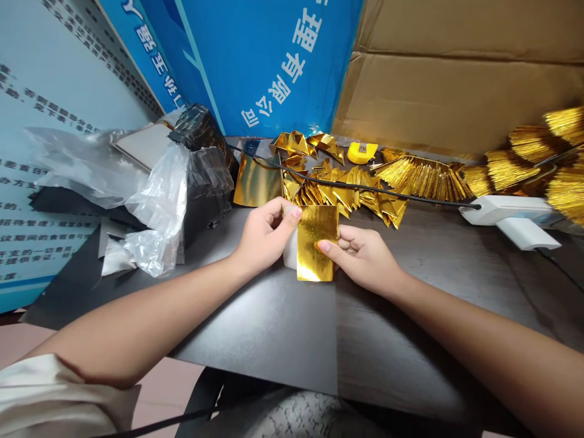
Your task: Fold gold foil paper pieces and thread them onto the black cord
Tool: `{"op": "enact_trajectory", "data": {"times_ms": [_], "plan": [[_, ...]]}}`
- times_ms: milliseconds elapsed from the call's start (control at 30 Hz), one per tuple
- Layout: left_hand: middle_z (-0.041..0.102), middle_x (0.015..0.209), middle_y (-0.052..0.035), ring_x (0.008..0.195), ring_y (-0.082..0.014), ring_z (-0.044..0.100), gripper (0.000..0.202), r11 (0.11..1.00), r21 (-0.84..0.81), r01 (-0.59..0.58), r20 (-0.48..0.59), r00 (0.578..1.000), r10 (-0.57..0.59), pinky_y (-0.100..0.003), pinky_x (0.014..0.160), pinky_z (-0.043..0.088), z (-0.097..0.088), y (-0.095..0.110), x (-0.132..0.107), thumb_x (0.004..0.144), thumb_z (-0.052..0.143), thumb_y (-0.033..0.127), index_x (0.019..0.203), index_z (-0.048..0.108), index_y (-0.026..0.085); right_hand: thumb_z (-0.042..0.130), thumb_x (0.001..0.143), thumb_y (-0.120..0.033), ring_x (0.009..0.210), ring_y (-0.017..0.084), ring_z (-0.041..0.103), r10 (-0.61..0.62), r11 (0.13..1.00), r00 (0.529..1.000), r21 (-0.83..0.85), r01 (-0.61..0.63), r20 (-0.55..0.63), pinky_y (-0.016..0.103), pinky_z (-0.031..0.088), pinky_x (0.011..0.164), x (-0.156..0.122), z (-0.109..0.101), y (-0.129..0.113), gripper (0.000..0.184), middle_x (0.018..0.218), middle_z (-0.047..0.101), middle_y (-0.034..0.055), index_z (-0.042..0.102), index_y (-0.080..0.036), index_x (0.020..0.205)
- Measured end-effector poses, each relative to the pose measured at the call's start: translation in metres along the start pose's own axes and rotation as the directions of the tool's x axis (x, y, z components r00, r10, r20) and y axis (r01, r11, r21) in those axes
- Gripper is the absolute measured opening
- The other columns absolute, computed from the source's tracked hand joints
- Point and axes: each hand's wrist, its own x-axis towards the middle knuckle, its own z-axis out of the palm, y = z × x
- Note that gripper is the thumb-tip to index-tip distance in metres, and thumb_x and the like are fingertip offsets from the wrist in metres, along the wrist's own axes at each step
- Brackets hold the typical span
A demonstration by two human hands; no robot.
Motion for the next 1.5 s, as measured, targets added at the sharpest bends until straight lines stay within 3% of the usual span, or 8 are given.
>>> {"op": "enact_trajectory", "data": {"times_ms": [300,433,633,833,967,1067,1167,1500], "plan": [[0.052,0.067,0.0009,0.058,-0.0097,0.044,0.047,0.999,0.041,-0.035,-0.062,0.997,0.037,-0.023,0.053,0.037,0.0,0.001,0.0,0.09,0.065,0.061,0.077,0.054,0.017,0.064,0.083,-0.076,0.049,0.016,0.065,0.053,0.99,0.989,0.122,-0.07,0.137,0.027,0.055,0.046,-0.004,0.006,-0.002,0.058,0.061,0.067,0.003,0.057,-0.018,0.08],[0.05,0.066,0.0015,0.057,-0.0091,0.043,0.044,0.997,0.069,-0.039,-0.088,0.995,0.045,-0.022,0.051,0.034,-0.001,0.0,0.0,0.091,0.065,0.056,0.076,0.054,0.016,0.07,0.076,-0.078,0.042,0.016,0.062,0.131,0.984,0.985,0.105,-0.143,0.112,0.024,0.051,0.039,-0.004,0.006,-0.004,0.062,0.053,0.063,0.0021,0.053,-0.018,0.078],[0.056,0.07,-0.0002,0.062,-0.0099,0.048,0.045,0.998,0.068,-0.014,-0.164,0.986,0.025,-0.021,0.056,0.039,-0.002,-0.002,0.002,0.09,0.066,0.058,0.08,0.057,0.016,0.067,0.076,-0.081,0.042,0.013,0.062,0.131,0.977,0.976,0.145,-0.157,0.172,0.021,0.052,0.041,-0.003,0.004,-0.008,0.067,0.055,0.065,0.005,0.048,-0.018,0.065],[0.051,0.066,0.0014,0.059,-0.0092,0.045,0.052,1.0,0.015,0.014,-0.124,0.992,-0.012,-0.021,0.052,0.036,-0.002,0.0,0.004,0.081,0.074,0.065,0.075,0.055,0.016,0.064,0.076,-0.084,0.041,0.013,0.06,0.165,0.971,0.972,0.143,-0.19,0.167,0.022,0.05,0.04,-0.002,0.005,-0.007,0.068,0.054,0.064,0.0049,0.045,-0.019,0.065],[0.053,0.065,0.0012,0.058,-0.0082,0.046,0.056,0.995,-0.078,0.058,-0.087,0.994,-0.064,-0.019,0.052,0.038,-0.002,-0.002,0.005,0.076,0.078,0.065,0.071,0.052,0.015,0.055,0.085,-0.083,0.051,0.014,0.064,0.079,0.99,0.976,0.103,-0.102,0.202,0.025,0.053,0.051,-0.001,0.002,-0.005,0.067,0.062,0.066,0.0063,0.053,-0.017,0.071],[0.055,0.065,0.0009,0.057,-0.0078,0.048,0.055,0.99,-0.123,0.073,-0.023,0.997,-0.076,-0.018,0.052,0.041,0.0,-0.002,0.005,0.073,0.081,0.063,0.071,0.055,0.014,0.045,0.09,-0.083,0.052,0.01,0.051,-0.069,0.997,0.996,-0.034,0.072,0.06,0.023,0.04,0.05,0.0,-0.001,-0.003,0.071,0.057,0.054,0.0019,0.049,-0.017,0.064],[0.055,0.062,0.0014,0.055,-0.0069,0.047,0.054,0.981,-0.165,0.098,0.01,0.995,-0.098,-0.018,0.05,0.041,0.001,-0.001,0.004,0.072,0.083,0.061,0.07,0.056,0.014,0.04,0.093,-0.082,0.051,0.008,0.034,-0.156,0.978,0.988,-0.14,0.154,-0.007,0.024,0.026,0.048,0.002,-0.002,0.001,0.073,0.054,0.039,-0.001,0.041,-0.018,0.058],[0.064,0.069,-0.0014,0.06,-0.008,0.055,0.045,0.956,-0.217,0.198,0.039,0.98,-0.194,-0.019,0.056,0.047,0.0,0.001,0.004,0.067,0.088,0.049,0.072,0.065,0.011,0.049,0.089,-0.082,0.047,0.011,0.051,-0.05,0.999,0.998,0.01,0.05,0.022,0.024,0.038,0.047,0.001,-0.003,0.0,0.067,0.053,0.053,0.0008,0.048,-0.019,0.066]]}}
